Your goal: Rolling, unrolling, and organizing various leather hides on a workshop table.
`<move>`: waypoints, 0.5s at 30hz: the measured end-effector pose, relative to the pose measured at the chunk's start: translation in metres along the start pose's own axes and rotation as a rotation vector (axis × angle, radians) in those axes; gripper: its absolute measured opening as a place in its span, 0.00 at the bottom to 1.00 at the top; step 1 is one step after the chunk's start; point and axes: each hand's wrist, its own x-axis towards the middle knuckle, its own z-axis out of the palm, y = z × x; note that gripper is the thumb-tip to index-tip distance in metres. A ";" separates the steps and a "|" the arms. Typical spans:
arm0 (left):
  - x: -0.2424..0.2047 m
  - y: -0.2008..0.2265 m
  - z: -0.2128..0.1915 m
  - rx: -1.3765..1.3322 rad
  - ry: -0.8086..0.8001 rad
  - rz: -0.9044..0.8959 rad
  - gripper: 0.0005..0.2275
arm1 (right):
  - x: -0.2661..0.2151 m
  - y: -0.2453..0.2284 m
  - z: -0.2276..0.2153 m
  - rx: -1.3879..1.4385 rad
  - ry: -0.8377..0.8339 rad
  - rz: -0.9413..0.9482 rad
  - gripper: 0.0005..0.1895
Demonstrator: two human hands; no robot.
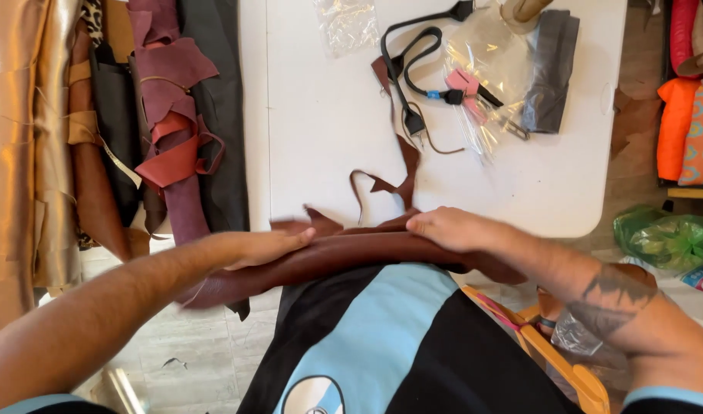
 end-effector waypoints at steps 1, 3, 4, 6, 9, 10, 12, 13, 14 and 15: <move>0.008 -0.006 -0.005 0.002 0.001 0.001 0.46 | 0.002 -0.006 0.003 0.000 0.003 0.000 0.39; 0.026 -0.021 -0.009 0.105 -0.044 0.023 0.48 | 0.005 -0.015 0.014 -0.151 0.193 -0.040 0.40; 0.010 -0.009 0.002 0.106 -0.053 0.022 0.48 | 0.022 0.014 0.020 -0.147 0.188 -0.035 0.40; -0.023 0.016 0.012 0.555 0.175 0.121 0.41 | 0.067 0.067 0.020 0.321 -0.054 0.049 0.47; 0.021 -0.009 0.004 -0.104 -0.062 -0.043 0.44 | 0.012 -0.015 -0.002 -0.216 0.072 -0.157 0.33; 0.017 -0.004 0.004 -0.106 -0.058 -0.038 0.44 | 0.006 -0.023 -0.003 -0.222 0.075 -0.158 0.33; 0.004 0.004 0.001 0.377 0.078 0.105 0.42 | -0.006 -0.042 0.001 -0.010 -0.119 -0.055 0.45; 0.000 0.013 0.002 0.384 0.074 0.108 0.42 | 0.002 -0.034 -0.001 -0.005 -0.115 -0.050 0.45; -0.005 0.021 0.004 0.323 0.040 0.114 0.43 | 0.010 -0.025 -0.003 0.057 -0.125 -0.055 0.44; -0.011 0.027 0.008 0.251 0.004 0.115 0.45 | 0.018 -0.017 -0.003 0.114 -0.146 -0.062 0.44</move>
